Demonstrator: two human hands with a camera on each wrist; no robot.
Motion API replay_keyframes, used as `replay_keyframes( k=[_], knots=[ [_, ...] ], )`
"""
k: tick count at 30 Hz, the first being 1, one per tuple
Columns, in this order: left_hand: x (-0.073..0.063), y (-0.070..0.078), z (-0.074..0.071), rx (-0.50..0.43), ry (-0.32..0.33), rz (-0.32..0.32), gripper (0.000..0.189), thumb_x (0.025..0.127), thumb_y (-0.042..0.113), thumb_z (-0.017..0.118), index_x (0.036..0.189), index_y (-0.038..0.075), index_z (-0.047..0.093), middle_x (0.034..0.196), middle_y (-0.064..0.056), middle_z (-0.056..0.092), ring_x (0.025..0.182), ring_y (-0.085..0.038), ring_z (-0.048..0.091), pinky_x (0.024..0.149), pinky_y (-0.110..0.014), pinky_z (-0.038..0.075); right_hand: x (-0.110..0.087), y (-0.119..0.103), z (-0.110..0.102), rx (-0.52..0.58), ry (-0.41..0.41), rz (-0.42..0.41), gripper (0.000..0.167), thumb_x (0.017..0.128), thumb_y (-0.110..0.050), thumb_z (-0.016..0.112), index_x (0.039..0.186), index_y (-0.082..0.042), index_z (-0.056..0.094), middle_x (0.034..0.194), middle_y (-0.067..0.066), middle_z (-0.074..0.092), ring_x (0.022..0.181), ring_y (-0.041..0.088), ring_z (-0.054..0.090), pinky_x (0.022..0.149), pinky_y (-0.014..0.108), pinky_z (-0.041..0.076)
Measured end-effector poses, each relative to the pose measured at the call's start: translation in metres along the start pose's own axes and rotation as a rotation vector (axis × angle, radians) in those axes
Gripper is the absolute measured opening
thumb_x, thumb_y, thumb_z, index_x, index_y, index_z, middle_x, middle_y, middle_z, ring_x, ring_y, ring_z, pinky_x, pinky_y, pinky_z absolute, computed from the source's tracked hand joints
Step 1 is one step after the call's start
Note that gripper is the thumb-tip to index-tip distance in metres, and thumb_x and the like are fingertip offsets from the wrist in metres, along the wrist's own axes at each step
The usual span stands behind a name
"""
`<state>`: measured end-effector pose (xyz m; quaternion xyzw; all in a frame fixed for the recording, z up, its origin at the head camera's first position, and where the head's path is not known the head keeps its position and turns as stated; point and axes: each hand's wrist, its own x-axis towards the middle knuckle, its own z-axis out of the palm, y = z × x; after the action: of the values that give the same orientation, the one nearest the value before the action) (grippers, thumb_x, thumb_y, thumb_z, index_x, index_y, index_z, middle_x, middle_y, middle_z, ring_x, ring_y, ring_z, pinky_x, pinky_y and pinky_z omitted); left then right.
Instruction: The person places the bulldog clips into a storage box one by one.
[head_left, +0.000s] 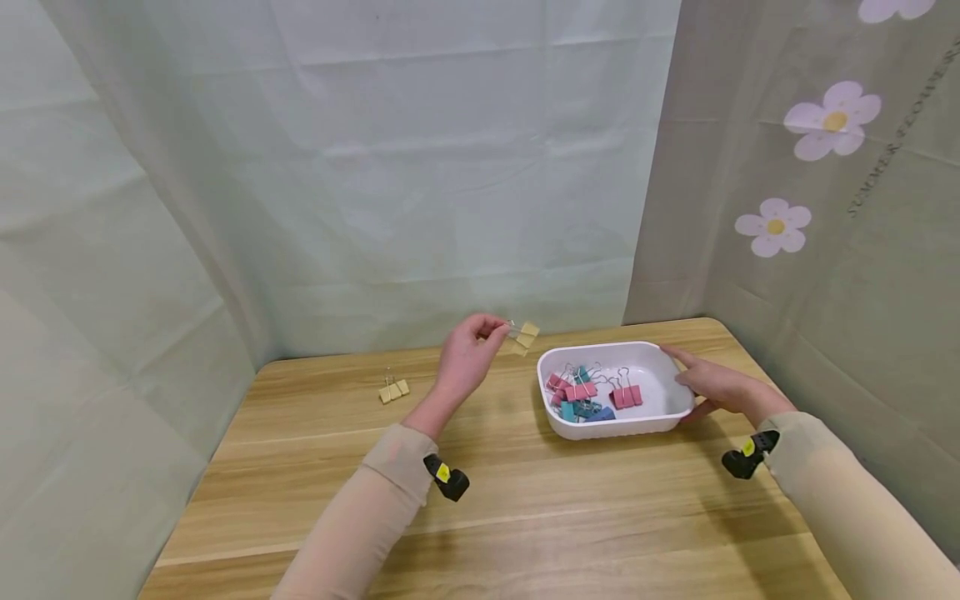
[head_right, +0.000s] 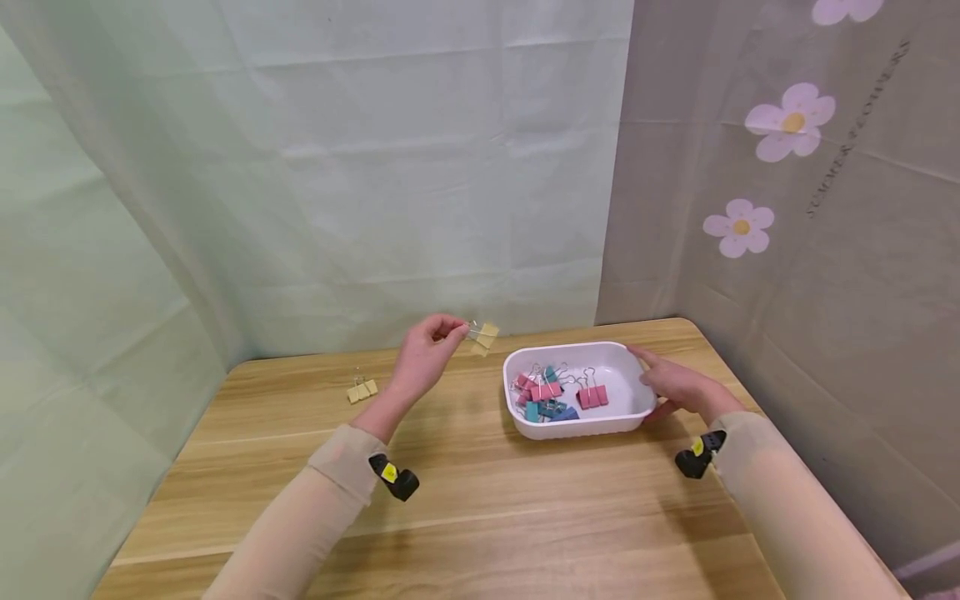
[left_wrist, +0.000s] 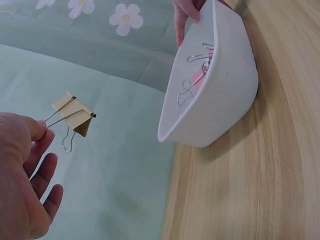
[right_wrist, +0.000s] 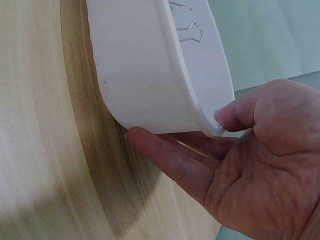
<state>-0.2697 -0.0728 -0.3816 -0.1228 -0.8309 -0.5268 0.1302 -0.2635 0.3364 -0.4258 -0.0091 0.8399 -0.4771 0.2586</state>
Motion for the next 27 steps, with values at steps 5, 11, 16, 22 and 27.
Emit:
replay_keyframes(
  k=[5,11,16,22,27],
  knots=[
    [0.001,0.002,0.007,-0.014,0.001,0.007,0.018,0.099,0.028,0.07,0.105,0.012,0.075,0.092,0.0,0.069,0.085,-0.016,0.061,0.073,-0.033,0.052,0.001,0.001,-0.001,0.002,-0.001,0.002,0.071,0.108,-0.009,0.037,0.165,-0.018,-0.005,0.158,0.035,0.009,0.121,0.048,0.047,0.084,0.05,0.06],
    [0.0,0.004,0.014,-0.014,-0.01,0.017,0.018,0.099,0.028,0.069,0.105,0.013,0.075,0.092,0.001,0.069,0.085,-0.016,0.061,0.074,-0.033,0.052,0.0,0.001,-0.003,0.003,-0.008,0.004,0.071,0.109,-0.01,0.036,0.164,-0.017,-0.006,0.158,0.035,0.007,0.123,0.05,0.045,0.085,0.051,0.059],
    [-0.001,0.004,0.02,-0.007,-0.026,0.012,0.017,0.099,0.029,0.069,0.106,0.014,0.075,0.093,0.003,0.068,0.087,-0.015,0.061,0.075,-0.034,0.052,0.0,0.0,-0.002,0.014,-0.013,-0.005,0.071,0.108,-0.008,0.035,0.164,-0.017,-0.006,0.159,0.034,0.007,0.123,0.048,0.046,0.084,0.052,0.059],
    [-0.001,0.003,0.029,0.006,-0.053,0.006,0.017,0.1,0.029,0.068,0.107,0.015,0.075,0.093,0.003,0.069,0.087,-0.014,0.062,0.076,-0.033,0.053,0.0,0.0,-0.002,0.012,-0.011,-0.012,0.071,0.107,-0.008,0.035,0.164,-0.016,-0.006,0.159,0.034,0.007,0.122,0.047,0.047,0.084,0.053,0.059],
    [-0.004,0.004,0.039,0.019,-0.089,-0.017,0.018,0.101,0.031,0.067,0.108,0.016,0.074,0.096,0.004,0.068,0.089,-0.015,0.062,0.077,-0.034,0.053,0.001,0.001,-0.002,0.002,-0.001,0.001,0.071,0.108,-0.009,0.036,0.165,-0.018,-0.006,0.159,0.034,0.006,0.123,0.049,0.045,0.084,0.051,0.059]
  ],
)
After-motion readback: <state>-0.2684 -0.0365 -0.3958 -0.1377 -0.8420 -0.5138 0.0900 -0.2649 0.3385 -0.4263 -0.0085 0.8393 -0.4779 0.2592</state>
